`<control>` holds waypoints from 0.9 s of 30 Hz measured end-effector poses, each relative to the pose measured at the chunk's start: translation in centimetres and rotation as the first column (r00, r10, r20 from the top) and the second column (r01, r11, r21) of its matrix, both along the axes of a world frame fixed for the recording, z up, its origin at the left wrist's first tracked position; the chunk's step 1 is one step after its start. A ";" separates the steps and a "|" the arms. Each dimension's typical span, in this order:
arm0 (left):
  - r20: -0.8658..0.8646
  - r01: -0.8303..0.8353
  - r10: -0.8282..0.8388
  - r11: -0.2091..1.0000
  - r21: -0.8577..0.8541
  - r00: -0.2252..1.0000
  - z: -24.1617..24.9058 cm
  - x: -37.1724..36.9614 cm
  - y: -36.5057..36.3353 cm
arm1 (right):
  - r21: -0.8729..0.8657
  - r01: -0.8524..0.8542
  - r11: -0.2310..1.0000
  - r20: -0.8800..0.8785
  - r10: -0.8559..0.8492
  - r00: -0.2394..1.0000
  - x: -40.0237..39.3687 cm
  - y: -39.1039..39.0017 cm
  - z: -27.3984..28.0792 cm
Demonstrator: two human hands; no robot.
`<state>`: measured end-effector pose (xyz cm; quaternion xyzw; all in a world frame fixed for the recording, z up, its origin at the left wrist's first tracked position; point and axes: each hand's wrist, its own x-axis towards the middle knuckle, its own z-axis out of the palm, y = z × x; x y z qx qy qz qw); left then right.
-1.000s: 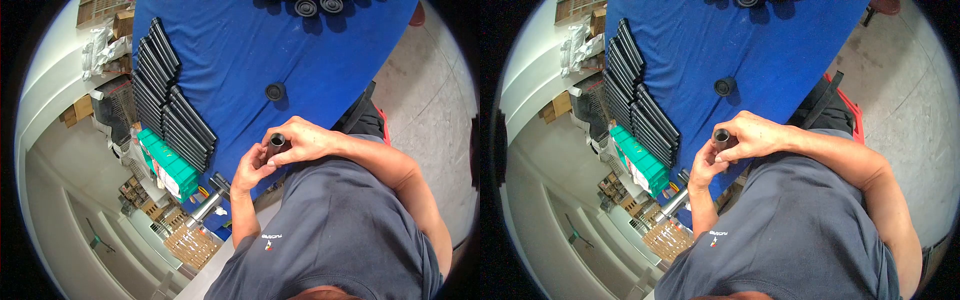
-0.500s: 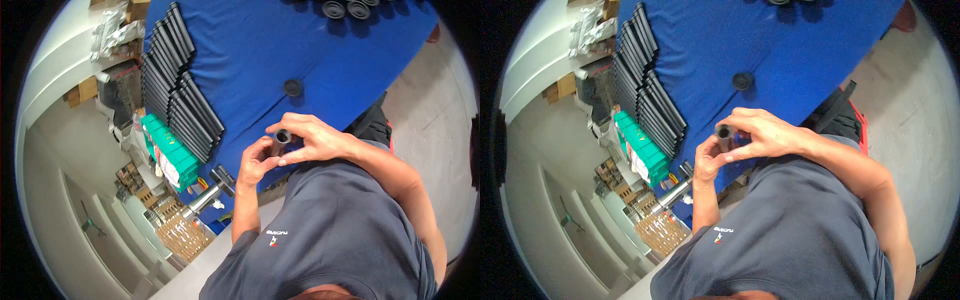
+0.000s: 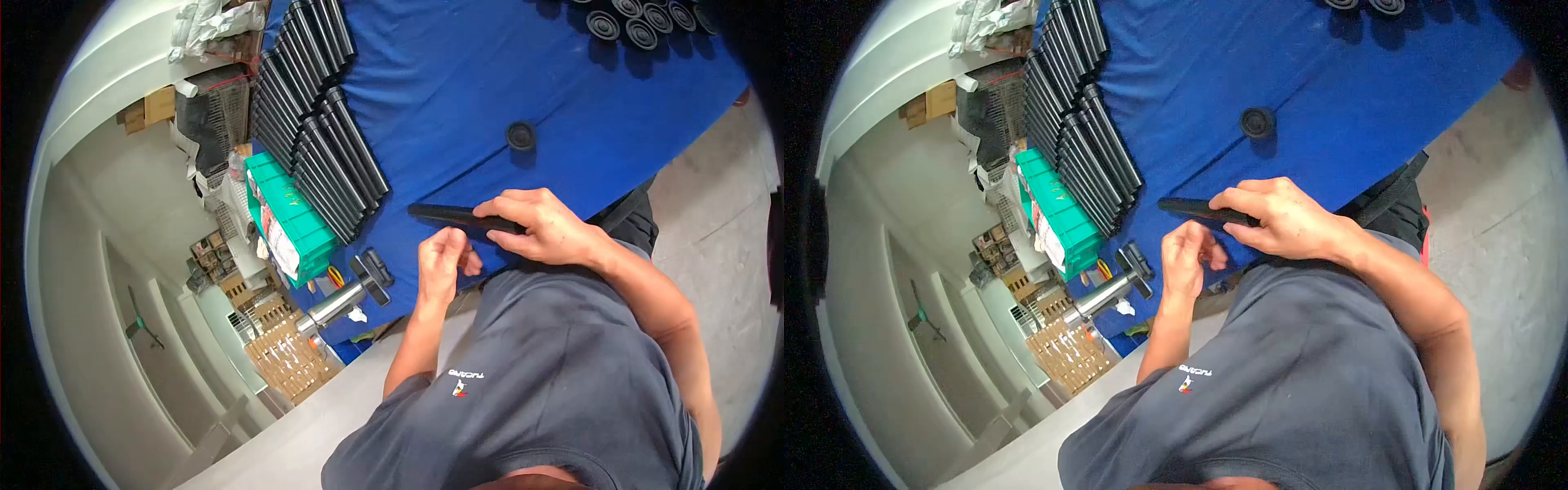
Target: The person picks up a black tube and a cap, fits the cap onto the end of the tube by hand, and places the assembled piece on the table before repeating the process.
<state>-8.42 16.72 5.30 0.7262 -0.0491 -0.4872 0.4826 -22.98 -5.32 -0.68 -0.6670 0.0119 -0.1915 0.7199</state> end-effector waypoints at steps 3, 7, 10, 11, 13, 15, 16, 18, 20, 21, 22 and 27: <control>0.677 0.071 -0.123 0.992 0.105 0.725 0.5 -1.8 -1.2 | 0.017 -0.010 1.000 -0.037 0.010 0.999 0.1 0.0 0.3; 0.920 0.403 -0.371 0.866 0.295 0.124 1.0 -0.3 -5.9 | 0.119 -0.002 0.993 -0.035 0.006 0.999 0.6 0.2 0.2; 0.783 0.359 -0.418 0.895 0.266 0.460 0.1 0.2 -5.3 | 0.172 -0.062 0.983 -0.115 0.082 0.990 0.2 -0.9 0.7; 0.720 0.377 -0.430 0.893 0.248 0.545 0.7 0.3 -5.2 | 0.184 -0.105 0.977 -0.153 0.134 0.979 0.0 -1.3 0.8; 0.550 0.395 -0.426 0.900 0.182 0.718 1.6 0.6 -5.5 | 0.281 -0.080 0.956 -0.039 0.095 0.995 0.2 -0.7 -0.1; 0.435 0.435 -0.451 0.889 0.144 0.779 1.4 1.5 -4.5 | 0.373 -0.110 0.921 -0.008 0.121 0.993 0.3 -0.6 -0.3; 0.376 0.452 -0.464 0.883 0.125 0.802 1.4 1.9 -4.2 | 0.365 -0.111 0.924 -0.022 0.127 0.992 0.3 -0.6 -0.4; 0.312 0.501 -0.500 0.861 0.085 0.808 1.7 2.2 -4.0 | 0.350 -0.117 0.929 -0.051 0.144 0.988 0.2 -0.7 -0.4; 0.270 0.528 -0.516 0.849 0.032 0.813 1.7 2.2 -4.1 | 0.360 -0.137 0.923 -0.047 0.164 0.985 0.1 -0.9 -0.3; 0.260 0.533 -0.515 0.846 0.003 0.817 1.8 2.2 -4.3 | 0.364 -0.148 0.920 -0.043 0.175 0.984 0.1 -0.9 -0.2; 0.251 0.537 -0.514 0.843 -0.027 0.820 1.9 2.2 -4.5 | 0.358 -0.146 0.922 -0.036 0.170 0.985 0.1 -0.9 -0.2; 0.175 0.606 -0.599 0.795 0.015 0.782 2.3 3.1 -3.8 | 0.256 -0.164 0.953 -0.027 0.176 0.984 0.0 -1.1 -0.4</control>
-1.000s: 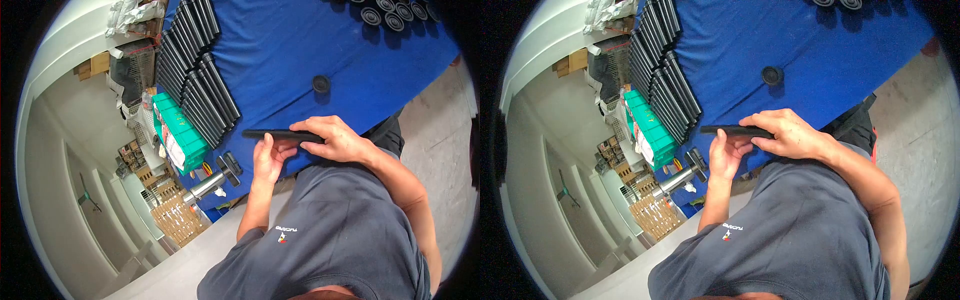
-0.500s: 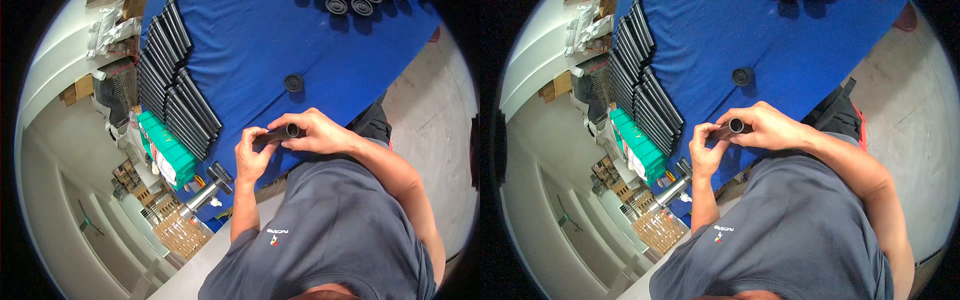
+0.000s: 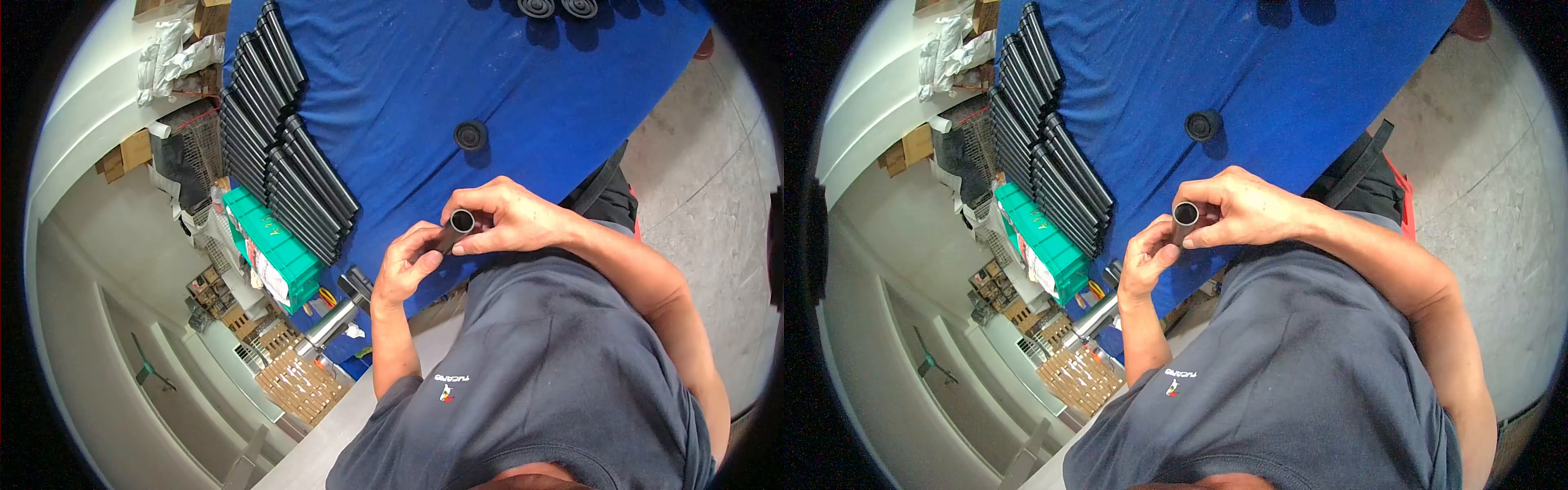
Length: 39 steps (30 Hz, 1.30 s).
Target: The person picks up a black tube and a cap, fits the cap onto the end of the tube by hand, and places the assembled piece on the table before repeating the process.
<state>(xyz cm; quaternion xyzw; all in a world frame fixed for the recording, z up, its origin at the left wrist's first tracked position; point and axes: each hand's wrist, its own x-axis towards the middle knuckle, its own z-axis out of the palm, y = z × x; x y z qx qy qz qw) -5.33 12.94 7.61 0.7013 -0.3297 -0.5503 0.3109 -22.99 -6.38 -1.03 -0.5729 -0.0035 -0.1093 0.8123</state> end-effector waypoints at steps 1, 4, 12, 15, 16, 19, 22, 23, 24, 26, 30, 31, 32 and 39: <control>0.018 0.049 -0.049 0.999 0.006 0.999 -0.1 0.2 0.2 | -0.001 0.014 1.000 0.002 -0.014 1.000 0.0 0.1 0.0; -0.070 -0.089 0.095 0.993 0.077 0.993 0.3 -0.6 0.1 | 0.009 0.019 1.000 -0.010 -0.019 1.000 0.0 0.2 0.4; -0.287 -0.241 0.254 0.967 0.081 0.924 -1.6 -1.1 0.6 | 0.025 -0.011 1.000 -0.015 0.011 1.000 0.0 0.2 0.1; -0.265 -0.248 0.262 0.965 0.084 0.928 -1.6 -1.3 0.6 | 0.067 -0.019 0.998 -0.022 0.021 1.000 0.1 0.3 0.1; -0.247 -0.250 0.260 0.966 0.073 0.933 -1.5 -1.3 0.6 | 0.040 -0.005 0.999 -0.018 0.006 1.000 0.1 0.3 0.1; -0.202 -0.181 0.177 0.983 -0.005 0.963 -1.4 -0.6 0.7 | -0.004 0.010 1.000 -0.015 -0.010 1.000 0.1 0.1 0.2; -0.051 -0.067 0.064 0.996 -0.064 0.997 -1.0 -0.4 0.1 | 0.011 0.000 1.000 -0.025 0.000 1.000 0.0 0.0 0.3; -0.054 -0.054 0.050 0.996 -0.066 0.997 -1.1 -0.3 0.1 | 0.000 0.010 1.000 -0.022 -0.010 1.000 0.0 0.0 0.3; -0.057 -0.041 0.037 0.997 -0.069 0.998 -1.3 -0.2 0.1 | -0.011 0.021 1.000 -0.019 -0.021 1.000 0.0 0.0 0.3; -0.090 -0.075 0.072 0.997 -0.025 0.993 -1.4 -0.1 0.3 | 0.055 0.011 0.998 -0.026 -0.010 1.000 0.0 0.1 0.3; -0.214 -0.239 0.251 0.968 0.082 0.944 -1.3 -0.7 0.4 | 0.092 -0.025 0.995 -0.076 0.032 0.997 -0.1 -0.2 0.7; -0.247 -0.276 0.290 0.957 0.089 0.925 -1.3 -0.9 0.3 | 0.090 -0.018 0.996 -0.072 0.025 0.997 0.0 -0.1 0.6; -0.276 -0.277 0.283 0.959 0.061 0.918 -1.3 -1.1 0.2 | 0.088 -0.010 0.996 -0.067 0.016 0.998 0.0 0.0 0.5; -0.327 -0.274 0.278 0.960 0.057 0.903 -1.9 -0.5 0.9 | 0.072 0.004 0.997 -0.041 -0.001 0.999 0.0 0.0 0.4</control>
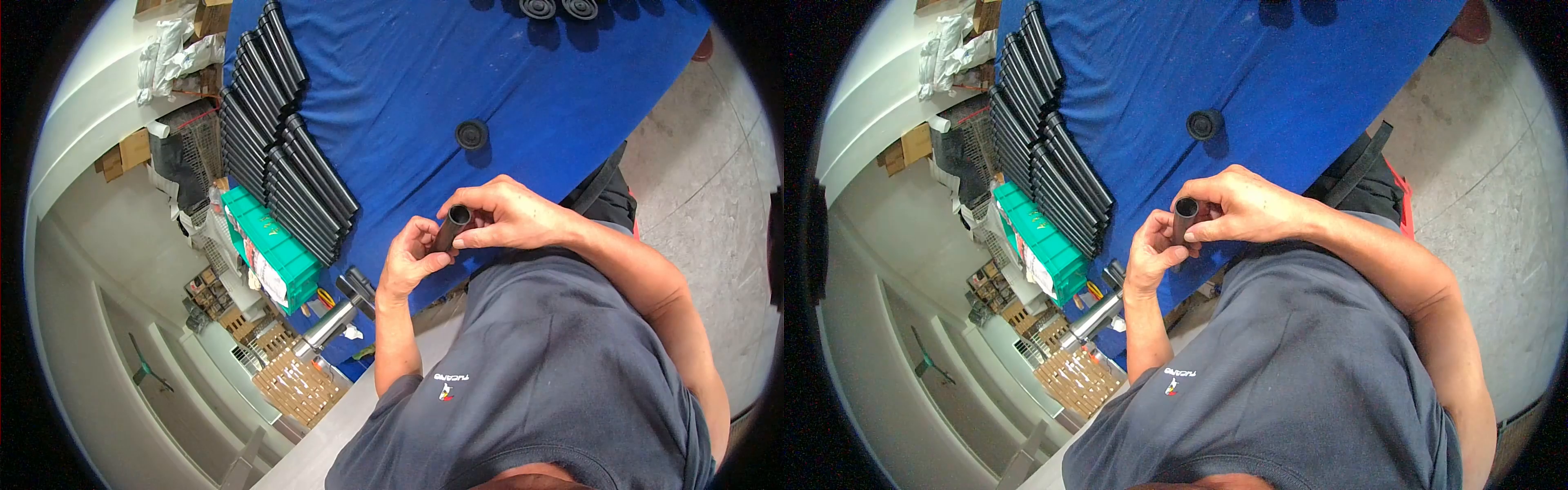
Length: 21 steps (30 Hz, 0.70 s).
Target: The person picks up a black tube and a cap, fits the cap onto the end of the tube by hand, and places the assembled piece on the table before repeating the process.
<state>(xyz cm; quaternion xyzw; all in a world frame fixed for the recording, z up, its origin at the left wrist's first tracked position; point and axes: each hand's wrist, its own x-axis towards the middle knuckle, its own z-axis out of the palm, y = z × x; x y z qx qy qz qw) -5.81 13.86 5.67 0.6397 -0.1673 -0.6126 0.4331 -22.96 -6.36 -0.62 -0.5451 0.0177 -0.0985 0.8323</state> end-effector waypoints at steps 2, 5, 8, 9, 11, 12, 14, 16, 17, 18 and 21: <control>0.056 0.017 -0.017 1.000 0.011 0.998 0.3 0.4 0.0 | -0.081 0.009 0.997 0.002 -0.009 1.000 0.0 -0.1 -0.1; 0.208 0.038 -0.033 0.999 -0.019 0.978 0.2 0.9 0.3 | -0.118 0.037 0.992 0.024 -0.034 0.999 0.1 0.1 -0.3; 0.329 0.095 -0.062 0.992 -0.086 0.942 0.5 0.9 -0.5 | -0.111 0.045 0.993 0.017 -0.043 0.999 0.1 0.2 -0.2; 0.367 0.126 -0.081 0.987 -0.102 0.927 0.5 1.1 -0.7 | -0.108 0.043 0.993 0.007 -0.043 0.999 0.0 0.1 -0.2; 0.397 0.167 -0.114 0.981 -0.102 0.911 0.6 1.5 -0.8 | -0.119 0.036 0.992 -0.003 -0.036 0.999 0.0 0.0 -0.1; 0.388 0.177 -0.130 0.980 -0.089 0.912 0.7 1.7 -0.9 | -0.124 0.032 0.992 -0.008 -0.033 0.999 0.0 0.0 -0.1; 0.367 0.180 -0.148 0.982 -0.056 0.919 0.8 1.7 -0.9 | -0.117 0.031 0.993 -0.001 -0.032 0.999 0.0 0.1 -0.1; 0.340 0.168 -0.153 0.986 -0.017 0.928 0.8 1.6 -0.8 | -0.096 0.034 0.995 0.001 -0.034 0.999 0.1 0.1 -0.2; 0.291 0.129 -0.122 0.992 -0.006 0.949 0.9 1.5 -0.9 | -0.080 0.035 0.996 0.000 -0.035 0.999 0.1 0.1 -0.1; 0.240 0.091 -0.090 0.996 0.007 0.966 1.0 1.2 -1.0 | -0.062 0.037 0.997 -0.001 -0.037 0.999 0.0 0.1 -0.1; 0.178 0.023 -0.018 0.999 -0.026 0.984 0.7 0.5 -1.2 | -0.096 0.073 0.993 -0.008 -0.075 0.997 0.2 0.3 -0.3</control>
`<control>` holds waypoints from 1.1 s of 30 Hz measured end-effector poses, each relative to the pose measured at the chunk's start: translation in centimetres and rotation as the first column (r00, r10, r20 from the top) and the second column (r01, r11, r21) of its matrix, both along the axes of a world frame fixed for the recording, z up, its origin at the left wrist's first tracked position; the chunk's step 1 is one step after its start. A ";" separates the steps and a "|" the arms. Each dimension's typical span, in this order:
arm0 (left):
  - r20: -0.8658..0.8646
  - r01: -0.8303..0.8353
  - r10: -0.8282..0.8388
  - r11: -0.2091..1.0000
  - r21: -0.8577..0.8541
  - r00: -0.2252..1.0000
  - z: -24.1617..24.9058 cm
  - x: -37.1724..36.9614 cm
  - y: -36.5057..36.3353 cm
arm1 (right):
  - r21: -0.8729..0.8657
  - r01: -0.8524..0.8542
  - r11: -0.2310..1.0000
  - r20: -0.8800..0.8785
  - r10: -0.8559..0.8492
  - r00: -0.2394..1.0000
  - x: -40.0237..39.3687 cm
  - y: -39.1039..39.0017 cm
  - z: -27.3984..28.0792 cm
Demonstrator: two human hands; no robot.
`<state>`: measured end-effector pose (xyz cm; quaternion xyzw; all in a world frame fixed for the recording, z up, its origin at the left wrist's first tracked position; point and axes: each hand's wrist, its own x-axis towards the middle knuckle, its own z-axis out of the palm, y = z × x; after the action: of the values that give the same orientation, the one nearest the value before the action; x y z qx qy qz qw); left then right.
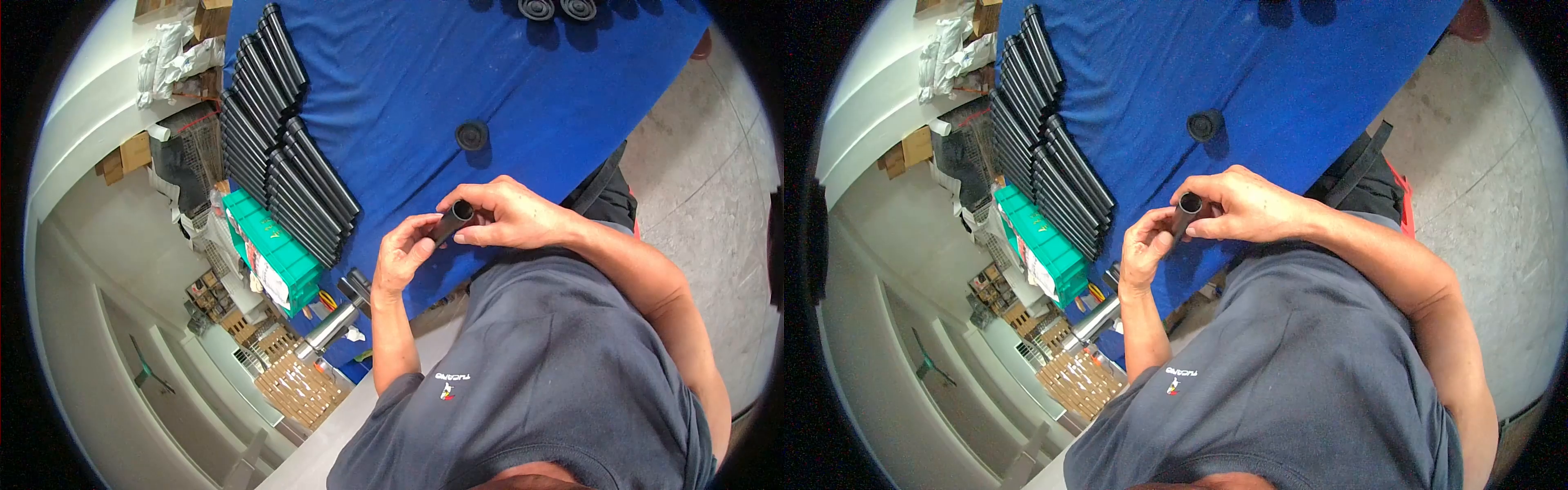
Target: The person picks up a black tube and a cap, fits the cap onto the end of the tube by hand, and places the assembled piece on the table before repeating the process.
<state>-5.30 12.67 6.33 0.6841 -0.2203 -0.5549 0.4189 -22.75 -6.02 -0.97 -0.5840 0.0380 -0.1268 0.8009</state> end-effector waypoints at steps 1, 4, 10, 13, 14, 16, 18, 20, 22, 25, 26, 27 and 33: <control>-0.007 -0.015 0.014 1.000 -0.026 1.000 -0.1 0.0 0.0 | 0.018 -0.012 1.000 -0.012 0.012 1.000 0.0 -0.1 0.1; 0.007 0.028 -0.029 0.999 0.019 1.000 -0.8 0.7 0.9 | 0.041 -0.039 0.998 -0.035 0.041 0.999 -0.1 -0.5 0.5; -0.070 0.077 -0.072 0.994 0.083 0.995 0.0 0.7 0.2 | 0.079 -0.053 0.995 -0.043 0.056 0.997 -0.3 -0.6 0.6; 0.059 0.199 -0.200 0.980 0.014 0.978 -0.5 1.3 0.5 | 0.020 -0.059 0.998 -0.040 0.060 0.997 -0.2 -0.7 0.7; 0.113 0.253 -0.249 0.967 -0.014 0.962 -0.8 1.5 0.7 | 0.029 -0.055 0.998 -0.039 0.056 0.998 -0.2 -0.7 0.7; 0.156 0.302 -0.297 0.953 -0.008 0.942 -1.0 1.8 0.9 | 0.053 -0.051 0.997 -0.044 0.053 0.998 -0.2 -0.6 0.6; 0.134 0.303 -0.304 0.953 0.029 0.943 -0.9 1.9 0.8 | 0.084 -0.052 0.995 -0.050 0.057 0.997 -0.1 -0.4 0.5; 0.051 0.257 -0.263 0.961 0.100 0.964 -0.4 1.6 0.7 | 0.137 -0.060 0.989 -0.059 0.068 0.996 -0.1 -0.5 0.7; -0.058 0.137 -0.132 0.987 0.088 0.990 -0.3 1.1 0.6 | 0.160 -0.067 0.985 -0.070 0.079 0.994 -0.2 -0.6 0.8; -0.119 0.071 -0.068 0.997 0.022 0.991 -1.0 0.7 0.6 | 0.146 -0.075 0.986 -0.079 0.087 0.993 -0.2 -0.6 0.8; -0.123 0.068 -0.069 0.998 -0.010 0.990 -1.1 0.7 0.7 | 0.138 -0.075 0.988 -0.075 0.086 0.994 -0.1 -0.6 0.6; -0.126 0.072 -0.070 0.997 0.008 0.990 -1.1 0.7 0.8 | 0.130 -0.076 0.989 -0.070 0.085 0.994 -0.1 -0.5 0.5; -0.151 0.091 -0.076 0.991 0.101 0.986 -0.9 0.9 0.9 | 0.208 -0.073 0.975 -0.097 0.095 0.991 -0.1 -0.4 0.5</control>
<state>-4.37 13.55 5.44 0.6532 -0.1872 -0.6319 0.3728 -22.85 -6.39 -0.42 -0.5057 0.0687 -0.0572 0.8581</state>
